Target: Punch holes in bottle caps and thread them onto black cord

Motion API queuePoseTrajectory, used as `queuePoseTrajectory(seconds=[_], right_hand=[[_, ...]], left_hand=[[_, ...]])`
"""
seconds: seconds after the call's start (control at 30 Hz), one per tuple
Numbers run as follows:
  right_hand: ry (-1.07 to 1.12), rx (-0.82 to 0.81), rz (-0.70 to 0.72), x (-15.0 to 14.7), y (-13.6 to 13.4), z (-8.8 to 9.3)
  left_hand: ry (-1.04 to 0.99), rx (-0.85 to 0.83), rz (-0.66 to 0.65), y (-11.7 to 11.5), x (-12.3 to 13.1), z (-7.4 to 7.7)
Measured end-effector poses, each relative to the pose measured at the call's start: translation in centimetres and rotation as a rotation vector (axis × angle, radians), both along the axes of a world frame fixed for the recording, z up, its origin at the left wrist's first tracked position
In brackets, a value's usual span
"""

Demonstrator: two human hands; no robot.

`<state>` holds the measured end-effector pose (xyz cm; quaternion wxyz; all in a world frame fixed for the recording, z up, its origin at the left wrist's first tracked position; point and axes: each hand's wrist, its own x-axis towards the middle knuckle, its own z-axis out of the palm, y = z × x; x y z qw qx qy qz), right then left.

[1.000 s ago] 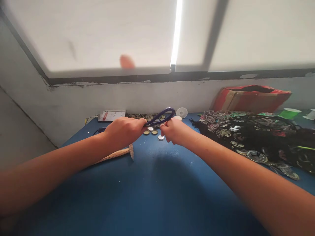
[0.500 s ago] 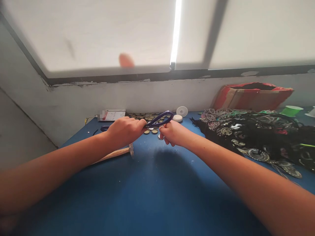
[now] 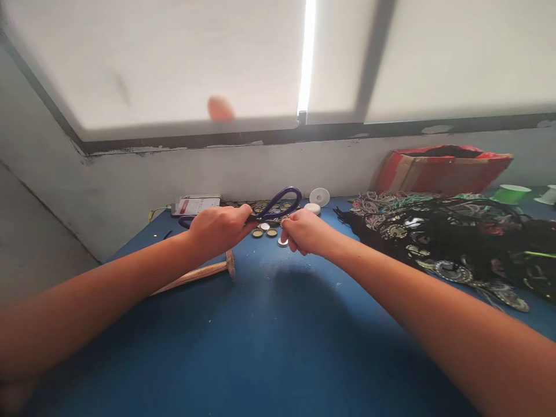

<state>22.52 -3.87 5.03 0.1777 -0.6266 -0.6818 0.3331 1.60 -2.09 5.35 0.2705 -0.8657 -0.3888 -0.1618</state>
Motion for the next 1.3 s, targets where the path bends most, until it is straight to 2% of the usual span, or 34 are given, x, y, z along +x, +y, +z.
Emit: queuePoseTrajectory(seconds=[0.37,0.63,0.83,1.1,1.3], right_hand=[[0.013,0.02,0.018,-0.4,-0.5,0.2],[-0.015,0.076,0.005,-0.5,-0.5,-0.2],[-0.028,0.177,-0.045,-1.0,-1.0,-0.3],[-0.059,0.378,-0.159,-2.2,-1.6,-0.3],[-0.13,0.603,-0.172,-1.9,-1.5,-0.2]], left_hand=[[0.1,0.154,-0.07,0.0,-0.1,0.0],[-0.036,0.055,0.017,0.0,0.1,0.1],[-0.176,-0.001,0.079,0.3,-0.1,0.4],[-0.41,-0.159,0.098,0.8,-0.2,0.8],[-0.673,-0.517,-0.019,0.1,0.1,1.7]])
